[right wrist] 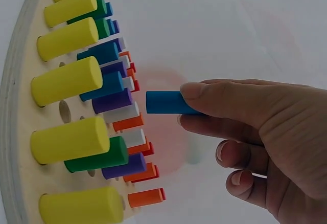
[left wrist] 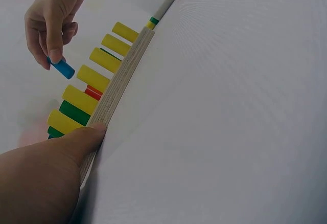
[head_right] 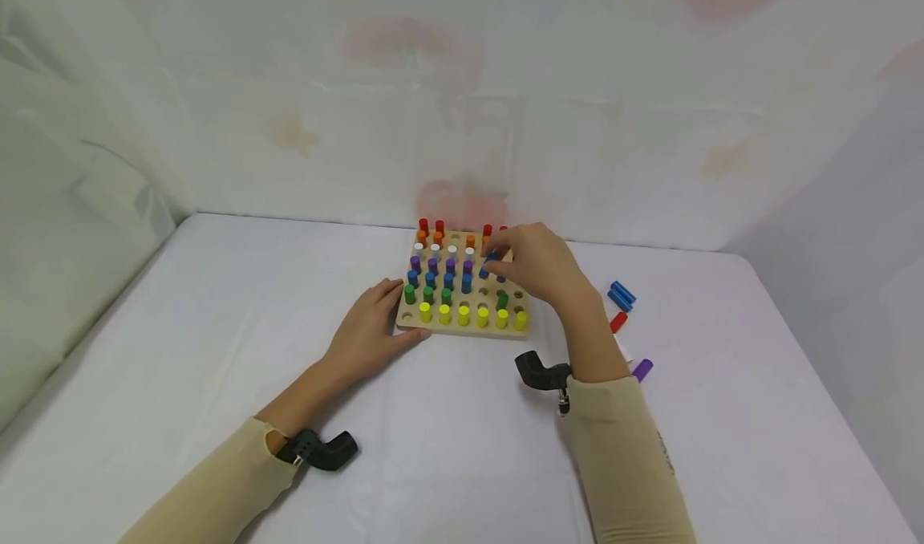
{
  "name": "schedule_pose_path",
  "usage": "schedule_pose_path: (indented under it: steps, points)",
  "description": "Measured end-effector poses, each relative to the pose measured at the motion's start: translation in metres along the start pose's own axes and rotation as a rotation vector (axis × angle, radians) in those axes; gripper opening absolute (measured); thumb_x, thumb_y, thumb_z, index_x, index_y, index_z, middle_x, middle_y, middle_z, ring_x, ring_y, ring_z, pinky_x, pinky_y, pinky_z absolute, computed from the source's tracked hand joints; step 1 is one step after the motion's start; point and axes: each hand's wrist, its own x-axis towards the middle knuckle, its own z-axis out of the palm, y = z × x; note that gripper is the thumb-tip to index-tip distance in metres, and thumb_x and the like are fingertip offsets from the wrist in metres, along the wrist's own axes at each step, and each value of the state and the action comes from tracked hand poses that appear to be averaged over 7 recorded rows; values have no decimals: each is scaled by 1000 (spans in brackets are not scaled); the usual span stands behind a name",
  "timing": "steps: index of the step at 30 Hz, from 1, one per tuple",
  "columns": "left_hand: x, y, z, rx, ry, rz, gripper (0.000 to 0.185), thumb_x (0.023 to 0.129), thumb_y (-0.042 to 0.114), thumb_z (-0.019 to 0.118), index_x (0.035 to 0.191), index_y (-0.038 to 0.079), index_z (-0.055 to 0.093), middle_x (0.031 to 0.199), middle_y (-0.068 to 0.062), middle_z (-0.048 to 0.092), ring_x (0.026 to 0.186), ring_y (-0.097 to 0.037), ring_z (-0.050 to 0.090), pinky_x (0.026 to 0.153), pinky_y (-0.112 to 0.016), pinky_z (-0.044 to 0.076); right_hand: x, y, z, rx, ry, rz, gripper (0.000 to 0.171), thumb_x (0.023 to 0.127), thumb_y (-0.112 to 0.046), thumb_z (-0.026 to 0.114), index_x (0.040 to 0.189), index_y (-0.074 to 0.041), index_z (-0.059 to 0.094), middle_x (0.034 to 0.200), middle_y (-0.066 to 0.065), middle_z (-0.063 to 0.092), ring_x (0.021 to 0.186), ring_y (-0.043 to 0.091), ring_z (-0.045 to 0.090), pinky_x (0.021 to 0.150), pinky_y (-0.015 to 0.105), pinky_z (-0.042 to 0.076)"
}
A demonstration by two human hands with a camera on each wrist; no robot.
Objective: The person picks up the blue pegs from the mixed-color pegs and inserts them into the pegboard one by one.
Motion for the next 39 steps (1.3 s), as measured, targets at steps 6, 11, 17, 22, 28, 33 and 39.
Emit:
schedule_pose_path:
  steps: [6,11,17,22,28,33,39]
  points:
    - [0,-2,0,1,2,-4,92,85,62,71,154,8,41,161,-9,40,151,-30,36,124,-49,35,5,2,7,-17,-22,-4,18,92,-21,75,109,-14,78,101,5,76,87,22,66,77,35,60]
    - [-1,-2,-2,-2,-2,-10,93,85,62,71,155,9,41,161,-9,39,152,-30,35,124,-50,33,7,3,11,-35,-25,-14,18,92,-21,76,108,-15,78,101,5,76,92,23,66,83,38,61]
    - [-2,-2,-3,-3,8,-4,92,85,62,71,154,8,42,161,-10,40,151,-31,36,124,-50,34,9,3,13,-45,-37,-22,21,91,-20,76,111,-15,78,104,5,77,96,23,68,86,41,61]
    - [-2,-2,-3,1,8,-4,92,85,62,72,154,8,42,160,-10,41,151,-30,36,124,-50,34,10,4,16,-53,-52,-14,22,91,-19,76,112,-15,78,104,5,77,96,23,69,86,40,61]
    - [-3,-2,-2,1,8,-2,92,85,61,72,154,8,42,160,-10,41,150,-30,37,123,-49,35,11,4,20,-50,-67,-12,20,90,-19,77,110,-15,78,101,4,77,92,22,67,83,37,62]
    - [-3,-1,-2,-2,10,-4,92,84,61,72,154,8,42,159,-9,42,149,-29,38,123,-49,36,12,4,22,-56,-78,-4,21,90,-20,77,110,-15,78,102,4,77,92,22,67,85,38,62]
    - [-3,-1,-3,-6,16,7,91,84,61,73,153,8,43,157,-9,44,147,-29,40,122,-49,37,11,2,22,-72,-87,8,21,90,-21,77,110,-16,78,103,4,77,92,22,67,86,39,61]
